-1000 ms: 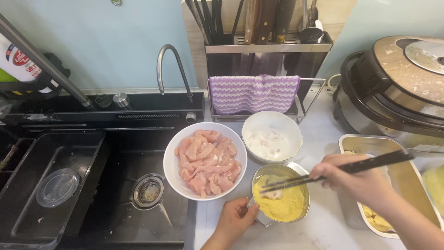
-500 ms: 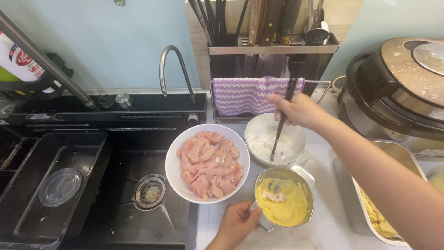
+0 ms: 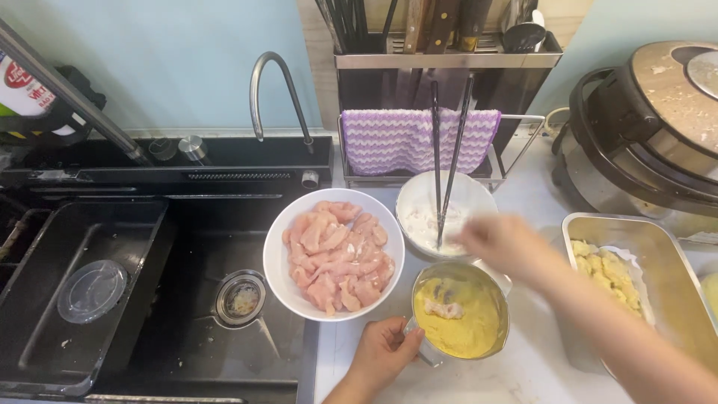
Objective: Coating chicken pieces in flour and batter before placing them in a tray for cooking.
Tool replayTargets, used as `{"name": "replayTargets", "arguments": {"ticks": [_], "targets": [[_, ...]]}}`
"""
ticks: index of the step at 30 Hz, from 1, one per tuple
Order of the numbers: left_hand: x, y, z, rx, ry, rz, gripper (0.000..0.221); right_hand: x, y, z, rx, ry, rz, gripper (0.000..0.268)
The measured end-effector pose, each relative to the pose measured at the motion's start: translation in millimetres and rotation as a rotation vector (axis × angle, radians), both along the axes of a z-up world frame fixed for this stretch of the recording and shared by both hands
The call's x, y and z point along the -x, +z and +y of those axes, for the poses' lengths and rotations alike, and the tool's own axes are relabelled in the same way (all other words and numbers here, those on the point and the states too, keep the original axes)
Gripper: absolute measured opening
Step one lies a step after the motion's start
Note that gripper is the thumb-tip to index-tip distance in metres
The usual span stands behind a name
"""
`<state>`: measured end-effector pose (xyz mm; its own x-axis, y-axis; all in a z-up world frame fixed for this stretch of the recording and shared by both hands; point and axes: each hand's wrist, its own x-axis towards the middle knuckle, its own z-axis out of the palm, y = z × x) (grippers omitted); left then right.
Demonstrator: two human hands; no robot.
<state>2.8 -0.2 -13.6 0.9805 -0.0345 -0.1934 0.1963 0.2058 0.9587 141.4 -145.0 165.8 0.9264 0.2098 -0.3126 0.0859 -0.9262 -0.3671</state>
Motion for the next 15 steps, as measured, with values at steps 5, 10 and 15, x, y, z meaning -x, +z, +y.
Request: {"name": "replayTargets", "arguments": {"ticks": [5, 10, 15], "targets": [[2.3, 7.5, 1.2, -0.035, 0.005, -0.054, 0.016, 63.6, -59.6, -30.7, -0.138, 0.206, 0.505, 0.041], [3.5, 10.7, 0.5, -0.068, 0.016, -0.094, 0.015, 83.0, -55.3, -27.8, -0.145, 0.170, 0.253, 0.026], [3.2, 14.0, -1.1, -0.021, 0.006, -0.092, 0.015, 76.9, -79.6, -27.8, -0.162, 0.167, -0.065, 0.019]]}}
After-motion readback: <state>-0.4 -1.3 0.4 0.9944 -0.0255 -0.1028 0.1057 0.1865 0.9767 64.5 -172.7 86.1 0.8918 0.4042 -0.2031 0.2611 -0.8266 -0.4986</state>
